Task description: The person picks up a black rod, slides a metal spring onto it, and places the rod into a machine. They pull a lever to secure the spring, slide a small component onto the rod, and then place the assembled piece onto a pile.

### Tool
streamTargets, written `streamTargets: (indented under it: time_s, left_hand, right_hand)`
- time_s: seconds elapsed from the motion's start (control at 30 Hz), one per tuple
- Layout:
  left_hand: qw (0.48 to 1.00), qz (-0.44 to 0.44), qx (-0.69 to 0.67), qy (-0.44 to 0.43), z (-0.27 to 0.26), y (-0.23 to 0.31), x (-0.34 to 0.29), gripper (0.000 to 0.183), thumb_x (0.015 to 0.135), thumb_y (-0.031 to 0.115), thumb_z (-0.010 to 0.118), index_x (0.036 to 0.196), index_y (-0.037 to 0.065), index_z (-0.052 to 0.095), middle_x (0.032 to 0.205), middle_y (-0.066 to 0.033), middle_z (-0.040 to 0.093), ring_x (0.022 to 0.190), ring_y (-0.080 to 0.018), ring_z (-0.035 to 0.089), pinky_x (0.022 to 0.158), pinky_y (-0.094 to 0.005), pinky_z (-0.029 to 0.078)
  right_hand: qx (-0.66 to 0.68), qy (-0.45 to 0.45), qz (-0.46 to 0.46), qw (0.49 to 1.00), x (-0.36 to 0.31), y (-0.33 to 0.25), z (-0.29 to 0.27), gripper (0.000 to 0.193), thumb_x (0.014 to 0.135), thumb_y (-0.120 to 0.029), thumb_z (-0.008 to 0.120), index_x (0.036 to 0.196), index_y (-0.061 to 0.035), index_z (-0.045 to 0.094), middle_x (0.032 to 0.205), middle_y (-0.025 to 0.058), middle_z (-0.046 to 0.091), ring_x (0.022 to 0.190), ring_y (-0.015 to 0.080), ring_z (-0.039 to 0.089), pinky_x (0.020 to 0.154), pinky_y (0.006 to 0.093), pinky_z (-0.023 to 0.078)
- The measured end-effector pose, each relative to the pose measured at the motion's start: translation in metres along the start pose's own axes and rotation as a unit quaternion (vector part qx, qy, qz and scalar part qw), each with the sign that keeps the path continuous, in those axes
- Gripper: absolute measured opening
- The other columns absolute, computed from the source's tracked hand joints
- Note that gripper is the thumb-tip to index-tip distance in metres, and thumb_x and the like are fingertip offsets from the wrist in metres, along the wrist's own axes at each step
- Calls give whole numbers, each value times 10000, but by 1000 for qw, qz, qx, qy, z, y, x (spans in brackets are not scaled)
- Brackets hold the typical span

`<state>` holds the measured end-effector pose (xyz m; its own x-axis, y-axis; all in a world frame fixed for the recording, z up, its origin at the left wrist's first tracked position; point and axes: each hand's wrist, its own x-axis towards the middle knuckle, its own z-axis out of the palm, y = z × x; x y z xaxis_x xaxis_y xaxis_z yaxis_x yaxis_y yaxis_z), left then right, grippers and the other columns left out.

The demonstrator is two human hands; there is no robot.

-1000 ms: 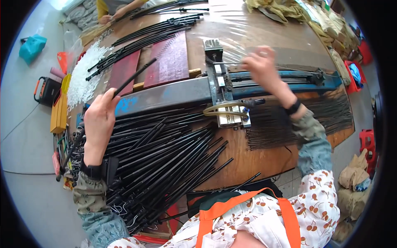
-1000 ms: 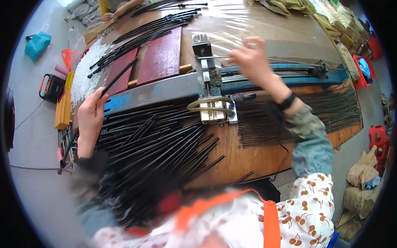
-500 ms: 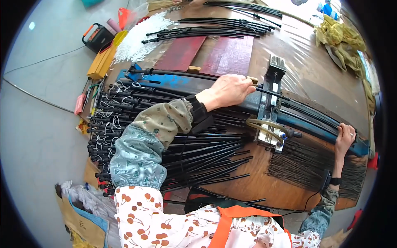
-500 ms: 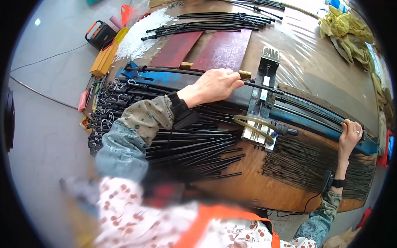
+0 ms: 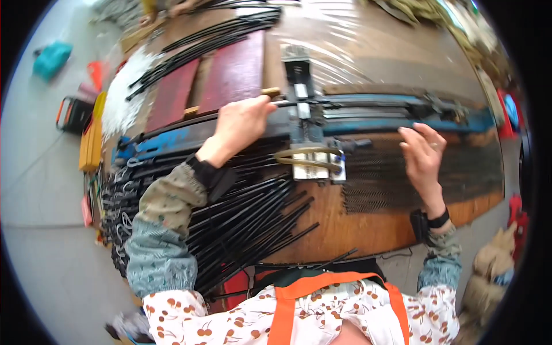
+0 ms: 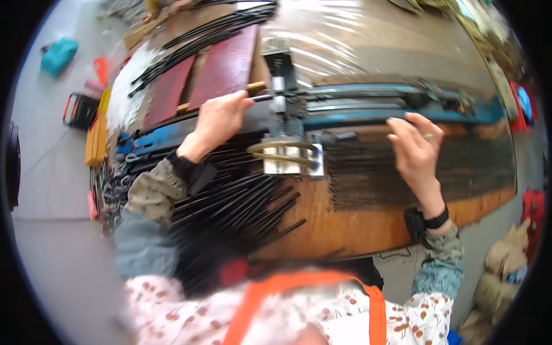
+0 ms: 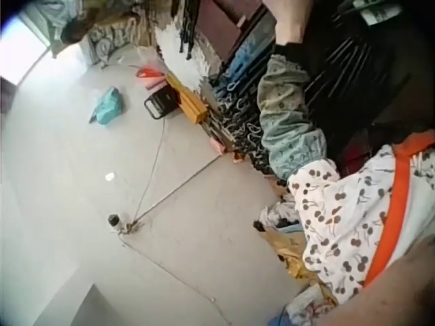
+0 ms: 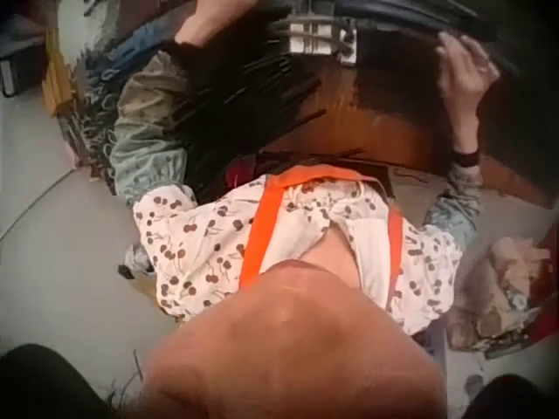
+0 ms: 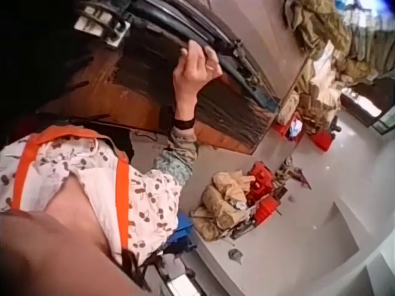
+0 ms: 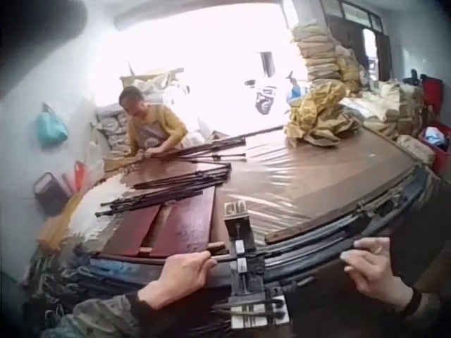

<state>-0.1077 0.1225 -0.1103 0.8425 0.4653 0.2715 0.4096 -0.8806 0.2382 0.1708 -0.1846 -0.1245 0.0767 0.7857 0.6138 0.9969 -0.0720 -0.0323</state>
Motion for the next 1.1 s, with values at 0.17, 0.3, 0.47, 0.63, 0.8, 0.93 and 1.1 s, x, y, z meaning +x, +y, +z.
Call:
streamTargets:
  time_s: [0.17, 0.3, 0.47, 0.63, 0.8, 0.93, 1.1]
  left_hand:
    - [999, -3, -1, -33, -1, 8, 9, 278, 1026, 307, 538, 911, 62, 600, 763, -218, 644, 778, -448, 636, 655, -533, 489]
    - [999, -7, 0, -45, -3, 8, 4, 281, 1026, 308, 539, 909, 58, 586, 768, -221, 635, 770, -450, 628, 645, -528, 476]
    - [1000, 12, 11, -15, -1, 7, 1, 295, 1017, 339, 556, 870, 83, 569, 731, -179, 644, 723, -415, 647, 608, -504, 496]
    - [997, 63, 30, 44, 12, -1, -2, 276, 1002, 294, 576, 827, 84, 540, 688, -154, 616, 663, -387, 638, 574, -484, 485]
    - [977, 177, 65, 104, 13, -2, 14, 218, 993, 302, 592, 915, 101, 560, 760, -77, 639, 669, -307, 655, 549, -417, 495]
    - [946, 225, 148, 180, -7, -79, 12, 157, 958, 292, 623, 924, 140, 602, 775, -28, 622, 744, -220, 652, 661, -351, 505]
    - [949, 70, 288, 109, -16, -60, -40, 114, 847, 192, 667, 960, 205, 678, 1016, -9, 639, 974, -256, 583, 824, -447, 351]
  right_hand:
    - [55, 0, 43, 998, -3, -21, 6, 260, 922, -168, 688, 1159, -63, 714, 1055, 37, 730, 1063, 245, 603, 906, 380, 383]
    - [95, -27, 39, 994, -3, -33, 10, 330, 921, -210, 686, 1206, -44, 690, 1058, 39, 725, 1023, 241, 601, 874, 379, 379]
    - [225, -46, 35, 973, 11, -49, 38, 266, 878, -95, 698, 1134, -27, 671, 941, 73, 648, 946, 258, 578, 832, 385, 406]
    - [349, -51, 65, 934, 5, -44, 58, 131, 933, -47, 629, 1052, 6, 633, 877, 137, 585, 789, 319, 573, 748, 372, 481]
    - [450, -214, 288, 818, 18, -43, 48, 488, 868, -143, 751, 1309, -15, 589, 1130, 140, 671, 1076, 288, 637, 940, 350, 492]
    - [149, -160, 3, 976, -27, -67, 54, 788, 613, -308, 902, 1280, -12, 603, 1279, 195, 583, 1221, 396, 529, 1049, 475, 417]
    - [208, -64, -4, 976, -32, -61, 72, 399, 692, -22, 772, 1080, 2, 684, 998, 133, 616, 923, 334, 584, 808, 422, 496]
